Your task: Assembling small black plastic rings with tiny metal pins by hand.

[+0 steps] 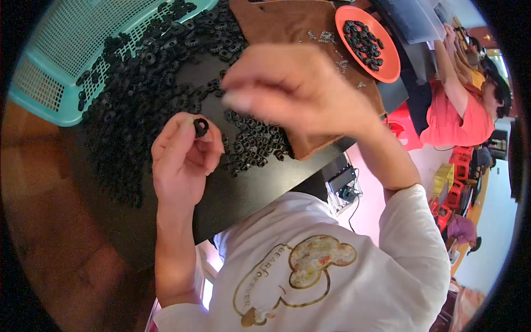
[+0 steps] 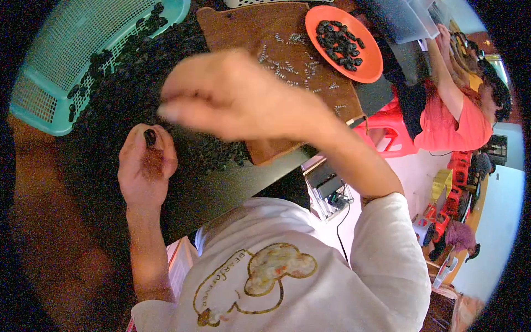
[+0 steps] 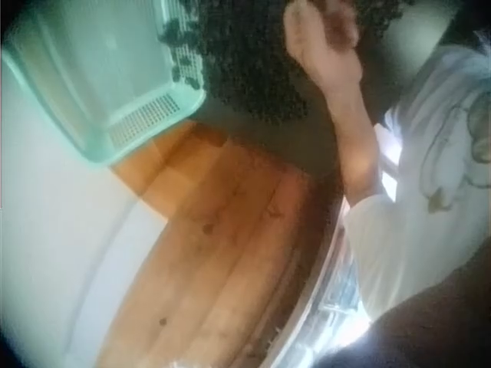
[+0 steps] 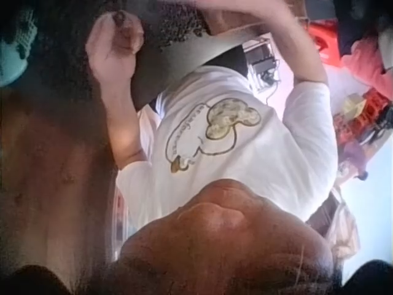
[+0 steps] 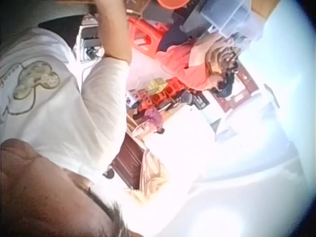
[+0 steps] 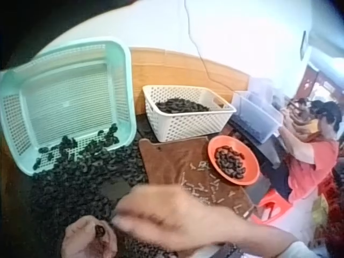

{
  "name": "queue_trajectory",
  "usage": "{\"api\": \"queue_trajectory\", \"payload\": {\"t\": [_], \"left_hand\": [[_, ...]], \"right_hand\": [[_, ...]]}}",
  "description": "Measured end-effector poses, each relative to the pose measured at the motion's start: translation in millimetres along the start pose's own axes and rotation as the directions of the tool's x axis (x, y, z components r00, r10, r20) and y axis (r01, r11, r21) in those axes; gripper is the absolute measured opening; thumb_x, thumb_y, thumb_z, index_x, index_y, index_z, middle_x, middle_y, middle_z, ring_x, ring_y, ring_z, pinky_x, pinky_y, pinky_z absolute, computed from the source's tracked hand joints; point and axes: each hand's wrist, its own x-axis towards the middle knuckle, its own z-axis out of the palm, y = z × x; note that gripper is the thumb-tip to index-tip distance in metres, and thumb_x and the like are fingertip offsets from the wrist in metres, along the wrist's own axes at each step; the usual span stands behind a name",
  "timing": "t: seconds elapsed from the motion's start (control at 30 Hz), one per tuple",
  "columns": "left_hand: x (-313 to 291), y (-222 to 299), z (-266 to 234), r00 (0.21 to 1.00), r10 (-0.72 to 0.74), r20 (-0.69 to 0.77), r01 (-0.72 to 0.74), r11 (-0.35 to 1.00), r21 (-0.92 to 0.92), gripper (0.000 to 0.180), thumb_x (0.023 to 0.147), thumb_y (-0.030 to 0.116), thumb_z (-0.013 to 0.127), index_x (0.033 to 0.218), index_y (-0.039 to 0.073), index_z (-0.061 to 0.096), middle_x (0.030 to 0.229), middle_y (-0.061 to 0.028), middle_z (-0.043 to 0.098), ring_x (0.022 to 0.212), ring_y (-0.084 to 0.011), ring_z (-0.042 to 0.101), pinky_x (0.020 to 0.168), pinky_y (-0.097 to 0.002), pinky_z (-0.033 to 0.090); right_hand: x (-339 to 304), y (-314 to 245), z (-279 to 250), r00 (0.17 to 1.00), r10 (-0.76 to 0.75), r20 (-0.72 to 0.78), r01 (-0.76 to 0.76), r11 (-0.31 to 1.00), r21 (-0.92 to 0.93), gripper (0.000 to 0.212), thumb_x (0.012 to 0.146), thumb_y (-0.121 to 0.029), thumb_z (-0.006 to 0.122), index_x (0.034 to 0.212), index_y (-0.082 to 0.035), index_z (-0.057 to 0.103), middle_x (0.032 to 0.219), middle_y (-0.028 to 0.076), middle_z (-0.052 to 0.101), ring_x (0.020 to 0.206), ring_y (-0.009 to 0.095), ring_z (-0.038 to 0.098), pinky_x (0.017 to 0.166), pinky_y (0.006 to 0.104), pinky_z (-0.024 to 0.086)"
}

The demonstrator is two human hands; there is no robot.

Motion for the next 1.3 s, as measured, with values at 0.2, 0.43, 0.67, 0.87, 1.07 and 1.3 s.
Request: {"api": "queue_trajectory", "payload": {"t": [0.2,0.43,0.67,0.87,1.07,1.3], "left_hand": [[4,-3,5,0.996,0.045,0.082,-0.048,0.998,0.038,0.022,0.096,0.018,0.045,0.083,0.002,0.053,0.076,-0.0131,0.061,0.053,-0.0103,0.046,0.047,-0.0218,0.036],[4,-6,5,0.999,0.038,0.025,-0.04,0.995,0.091,0.022,0.096,0.018,0.046,0.082,0.003,0.053,0.076,-0.0123,0.061,0.054,-0.0098,0.047,0.046,-0.0215,0.036],[5,-6,5,0.998,0.053,0.019,-0.054,0.994,0.093,0.023,0.097,0.019,0.045,0.083,0.002,0.054,0.076,-0.0122,0.061,0.054,-0.0101,0.048,0.046,-0.0216,0.036],[4,-6,3,0.997,0.065,0.04,-0.068,0.996,0.063,0.023,0.097,0.019,0.046,0.085,0.002,0.054,0.076,-0.0129,0.061,0.053,-0.0106,0.047,0.045,-0.0216,0.036],[4,-5,3,0.999,0.049,0.002,-0.049,0.997,0.052,0.023,0.098,0.019,0.045,0.087,0.002,0.055,0.077,-0.0135,0.061,0.052,-0.0105,0.047,0.045,-0.0218,0.035],[4,-5,1,0.999,0.043,0.02,-0.043,0.999,0.019,0.025,0.1,0.02,0.044,0.088,0.003,0.056,0.078,-0.0129,0.061,0.053,-0.0104,0.048,0.044,-0.0224,0.036]], "right_hand": [[-24,47,-97,0.996,0.021,-0.091,-0.038,0.982,-0.185,0.017,0.088,-0.012,0.061,0.096,0.002,0.063,0.079,0.014,0.064,0.074,0.021,0.062,0.068,0.0329,0.048],[-51,68,-113,0.959,0.235,0.156,0.004,0.539,-0.842,0.022,0.081,-0.006,0.055,0.102,-0.001,0.06,0.1,0.015,0.064,0.086,0.032,0.064,0.072,0.0415,0.051],[-56,93,-100,0.938,0.274,0.213,0.088,0.406,-0.91,0.016,0.079,-0.004,0.051,0.094,-0.004,0.055,0.094,0.01,0.056,0.088,0.031,0.06,0.066,0.0418,0.05],[-53,80,-97,0.956,0.244,0.162,0.02,0.497,-0.868,0.019,0.076,-0.002,0.055,0.095,-0.004,0.054,0.09,0.012,0.054,0.082,0.032,0.06,0.066,0.0423,0.048],[-50,73,-90,0.972,0.211,0.104,-0.062,0.657,-0.752,0.026,0.076,-0.002,0.059,0.101,-0.005,0.059,0.087,0.012,0.052,0.077,0.032,0.058,0.066,0.039,0.047],[-36,50,-70,0.933,0.358,-0.022,-0.356,0.916,-0.185,0.012,0.086,-0.002,0.056,0.097,-0.001,0.059,0.085,-0.002,0.056,0.079,0.005,0.052,0.07,0.021,0.044]]}}
